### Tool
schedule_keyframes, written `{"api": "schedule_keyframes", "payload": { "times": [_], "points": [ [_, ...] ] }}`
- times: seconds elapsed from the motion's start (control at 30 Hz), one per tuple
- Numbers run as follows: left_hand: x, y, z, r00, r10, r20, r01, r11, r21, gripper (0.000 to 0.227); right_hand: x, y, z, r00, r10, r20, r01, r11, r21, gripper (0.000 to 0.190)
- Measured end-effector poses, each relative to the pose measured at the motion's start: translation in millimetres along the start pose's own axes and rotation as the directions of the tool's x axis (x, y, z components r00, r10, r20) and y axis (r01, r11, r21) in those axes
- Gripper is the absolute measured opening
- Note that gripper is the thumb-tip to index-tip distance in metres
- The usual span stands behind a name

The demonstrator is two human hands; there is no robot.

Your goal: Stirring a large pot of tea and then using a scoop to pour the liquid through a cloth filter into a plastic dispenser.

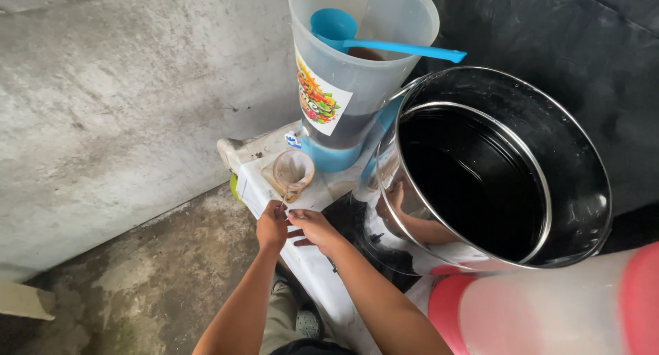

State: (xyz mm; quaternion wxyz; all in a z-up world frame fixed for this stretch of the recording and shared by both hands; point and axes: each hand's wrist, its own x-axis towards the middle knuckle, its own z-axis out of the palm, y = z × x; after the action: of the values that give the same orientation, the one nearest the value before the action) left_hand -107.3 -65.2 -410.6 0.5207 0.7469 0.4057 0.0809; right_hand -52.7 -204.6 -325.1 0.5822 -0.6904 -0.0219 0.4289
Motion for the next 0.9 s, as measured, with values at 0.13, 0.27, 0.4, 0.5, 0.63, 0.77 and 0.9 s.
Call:
{"api": "schedule_keyframes", "payload": {
  "times": [0.13,0.27,0.4,0.5,0.63,0.77,0.9],
  "points": [
    [22,-31,4,1.0,0.01,-0.019,-0.01,1.0,-0.006,0.022,5,14,-5,1.0,0.015,0.014,-0.015,1.0,0.018,0.05],
    [30,-41,7,0.997,0.031,-0.067,-0.028,0.998,0.048,0.021,-2,17,4,0.997,0.055,0.045,-0.057,0.997,0.057,0.049],
    [43,-45,13,0.997,0.048,-0.063,-0.044,0.997,0.062,0.033,-10,-1,13,0.967,0.205,0.149,-0.216,0.975,0.059,0.029],
    [49,-53,17,0.995,-0.049,-0.082,0.059,0.99,0.128,0.036,2,18,16,0.964,0.223,0.147,-0.238,0.967,0.091,0.027],
    [51,-56,17,0.988,-0.058,-0.145,0.08,0.985,0.151,0.038,0,5,14,0.958,0.25,0.143,-0.26,0.963,0.062,0.033],
    [53,-65,18,0.993,-0.04,-0.108,0.051,0.994,0.1,0.035,12,5,12,0.964,0.253,0.082,-0.26,0.96,0.101,0.049],
    [64,-86,26,0.992,-0.013,-0.126,0.006,0.999,-0.052,0.033,24,3,16,0.969,0.246,0.015,-0.246,0.966,0.084,0.059]
  ]
}}
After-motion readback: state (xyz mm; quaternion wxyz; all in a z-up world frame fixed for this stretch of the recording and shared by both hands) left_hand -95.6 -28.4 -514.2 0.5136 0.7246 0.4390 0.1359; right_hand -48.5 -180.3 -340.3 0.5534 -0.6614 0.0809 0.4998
